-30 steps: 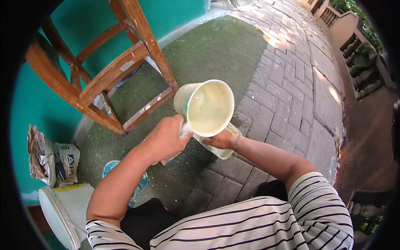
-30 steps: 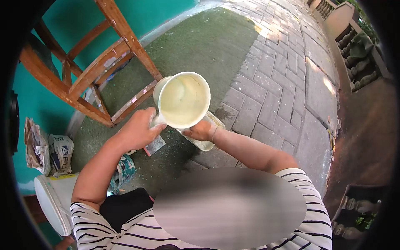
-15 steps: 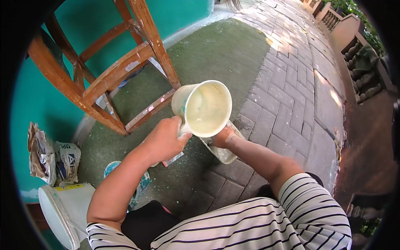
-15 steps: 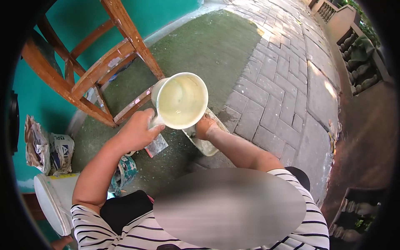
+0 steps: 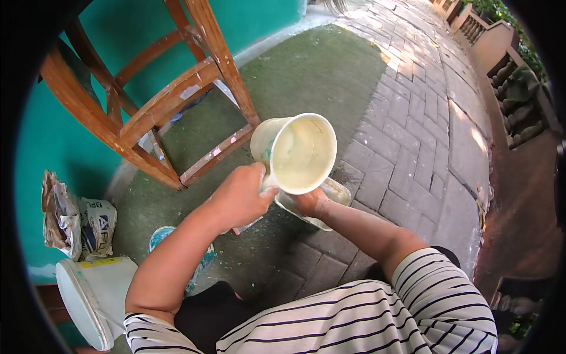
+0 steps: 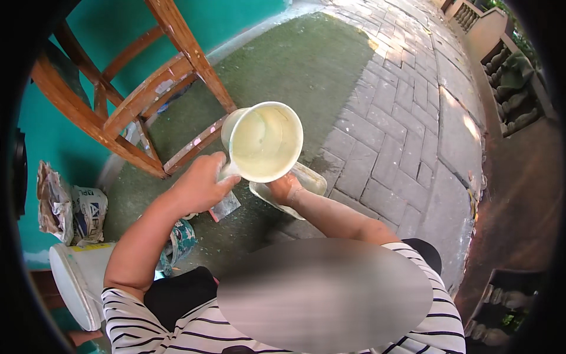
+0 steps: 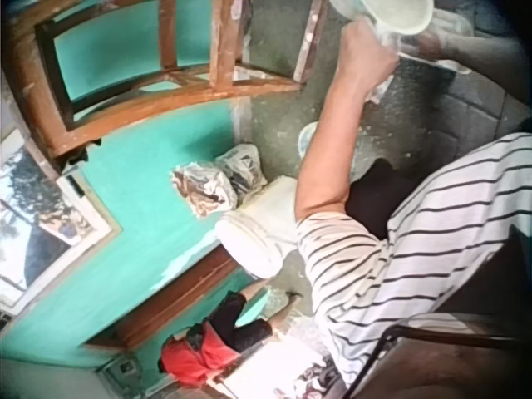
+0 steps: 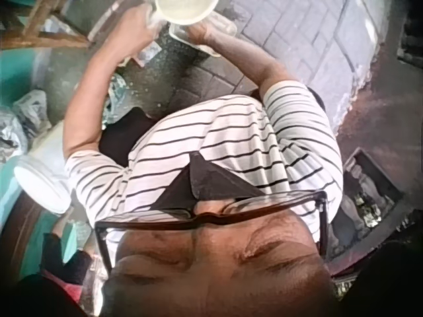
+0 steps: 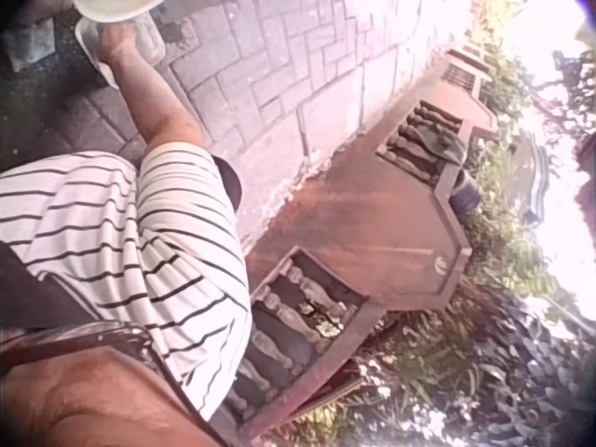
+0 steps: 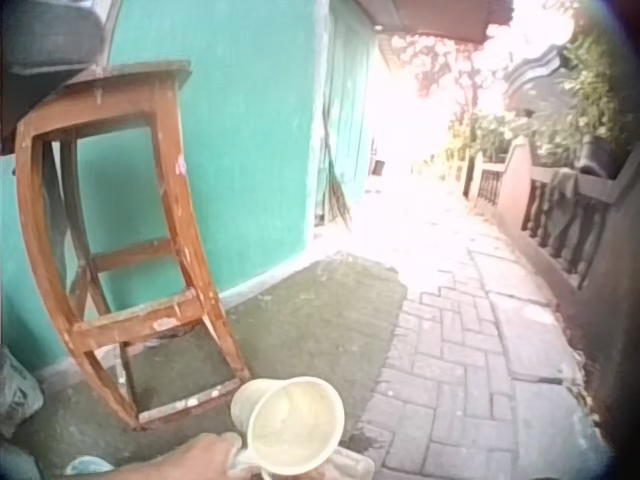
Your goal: The person applies a white substance to a damaged exterior wall by hand and using a tool, then prepares a liquid mixture by pouring from a bucket into a container using a ladle.
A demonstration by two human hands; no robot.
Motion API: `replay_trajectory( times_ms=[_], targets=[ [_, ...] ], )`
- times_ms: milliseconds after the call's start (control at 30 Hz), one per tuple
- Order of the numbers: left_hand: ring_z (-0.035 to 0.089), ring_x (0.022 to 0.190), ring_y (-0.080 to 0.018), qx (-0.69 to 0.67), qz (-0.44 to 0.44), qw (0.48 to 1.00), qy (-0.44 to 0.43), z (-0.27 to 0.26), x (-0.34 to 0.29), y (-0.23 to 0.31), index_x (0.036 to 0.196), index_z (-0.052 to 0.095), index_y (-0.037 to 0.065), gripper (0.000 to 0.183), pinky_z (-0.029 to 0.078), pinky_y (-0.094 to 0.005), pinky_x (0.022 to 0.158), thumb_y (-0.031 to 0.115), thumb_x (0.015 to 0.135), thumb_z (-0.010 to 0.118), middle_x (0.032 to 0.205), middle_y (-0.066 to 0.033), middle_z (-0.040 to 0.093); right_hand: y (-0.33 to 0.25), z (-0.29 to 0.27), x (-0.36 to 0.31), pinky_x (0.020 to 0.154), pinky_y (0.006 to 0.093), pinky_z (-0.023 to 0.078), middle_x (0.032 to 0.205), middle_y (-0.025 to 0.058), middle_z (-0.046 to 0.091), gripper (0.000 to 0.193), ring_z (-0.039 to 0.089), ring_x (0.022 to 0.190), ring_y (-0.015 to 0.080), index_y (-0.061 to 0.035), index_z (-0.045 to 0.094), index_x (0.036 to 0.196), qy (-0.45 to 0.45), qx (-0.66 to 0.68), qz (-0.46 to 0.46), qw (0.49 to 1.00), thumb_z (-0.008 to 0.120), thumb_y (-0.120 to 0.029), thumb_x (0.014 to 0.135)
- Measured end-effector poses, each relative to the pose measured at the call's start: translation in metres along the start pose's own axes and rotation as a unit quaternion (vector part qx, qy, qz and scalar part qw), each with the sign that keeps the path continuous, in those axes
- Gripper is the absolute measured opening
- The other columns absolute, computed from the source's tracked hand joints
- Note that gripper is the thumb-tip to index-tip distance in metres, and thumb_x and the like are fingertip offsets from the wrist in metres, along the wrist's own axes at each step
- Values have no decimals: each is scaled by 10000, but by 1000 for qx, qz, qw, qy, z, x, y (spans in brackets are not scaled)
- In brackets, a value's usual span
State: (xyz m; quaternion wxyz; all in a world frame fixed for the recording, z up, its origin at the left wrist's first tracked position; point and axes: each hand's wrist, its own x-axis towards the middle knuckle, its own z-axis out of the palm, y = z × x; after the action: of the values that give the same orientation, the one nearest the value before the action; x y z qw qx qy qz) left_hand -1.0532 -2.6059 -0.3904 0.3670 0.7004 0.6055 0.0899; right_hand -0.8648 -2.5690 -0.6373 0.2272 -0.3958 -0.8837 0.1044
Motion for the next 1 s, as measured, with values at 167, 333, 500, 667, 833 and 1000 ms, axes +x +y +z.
replay_trajectory(
  times_ms=[167, 333, 500, 667, 833, 1000],
  targets=[
    [613, 759, -411, 82, 57, 995, 26, 15, 0, -6, 894, 471, -62, 246, 477, -465, 714, 143, 839, 593, 777, -266, 590, 45, -4, -1, 756, 397, 529, 1029, 171, 645, 370, 650, 887, 298, -98, 529, 1243, -163, 115, 128, 971, 457, -172, 888],
    [624, 704, -409, 165, 67, 984, 28, 31, 7, -9, 896, 450, -45, 183, 497, -454, 682, 95, 842, 555, 756, -253, 603, 21, -43, 17, 655, 351, 535, 966, 195, 651, 333, 659, 764, 292, -43, 587, 1138, -412, 198, 332, 825, 507, -205, 858],
    [638, 723, -383, 248, 114, 962, 17, 50, 21, -7, 888, 469, -26, 141, 511, -445, 673, 33, 790, 553, 743, -223, 616, 40, -4, -14, 909, 390, 443, 1100, 212, 602, 406, 565, 1059, 315, -78, 632, 1105, -254, -5, 224, 941, 587, -325, 785],
    [648, 708, -353, 302, 154, 939, 52, 62, 20, -16, 866, 476, 0, 157, 526, -418, 642, -3, 737, 565, 746, -198, 623, -2, -22, -7, 1040, 406, 349, 1309, 211, 474, 535, 414, 1254, 343, -143, 578, 1220, -250, -72, 111, 959, 651, -362, 737],
    [650, 710, -330, 331, 181, 923, 80, 64, 22, -14, 859, 474, 11, 177, 530, -396, 624, -10, 716, 576, 753, -183, 622, 30, -3, -25, 999, 438, 384, 1293, 207, 487, 486, 492, 1149, 409, -70, 543, 1209, -304, -67, 66, 948, 578, -173, 736],
    [647, 704, -345, 315, 164, 930, 90, 52, 21, -25, 859, 473, 5, 173, 524, -410, 622, -4, 719, 574, 748, -192, 620, -5, 4, -30, 877, 416, 471, 1083, 163, 584, 303, 563, 1048, 341, -32, 608, 1088, -122, -152, 145, 970, 470, -125, 835]
  ],
)
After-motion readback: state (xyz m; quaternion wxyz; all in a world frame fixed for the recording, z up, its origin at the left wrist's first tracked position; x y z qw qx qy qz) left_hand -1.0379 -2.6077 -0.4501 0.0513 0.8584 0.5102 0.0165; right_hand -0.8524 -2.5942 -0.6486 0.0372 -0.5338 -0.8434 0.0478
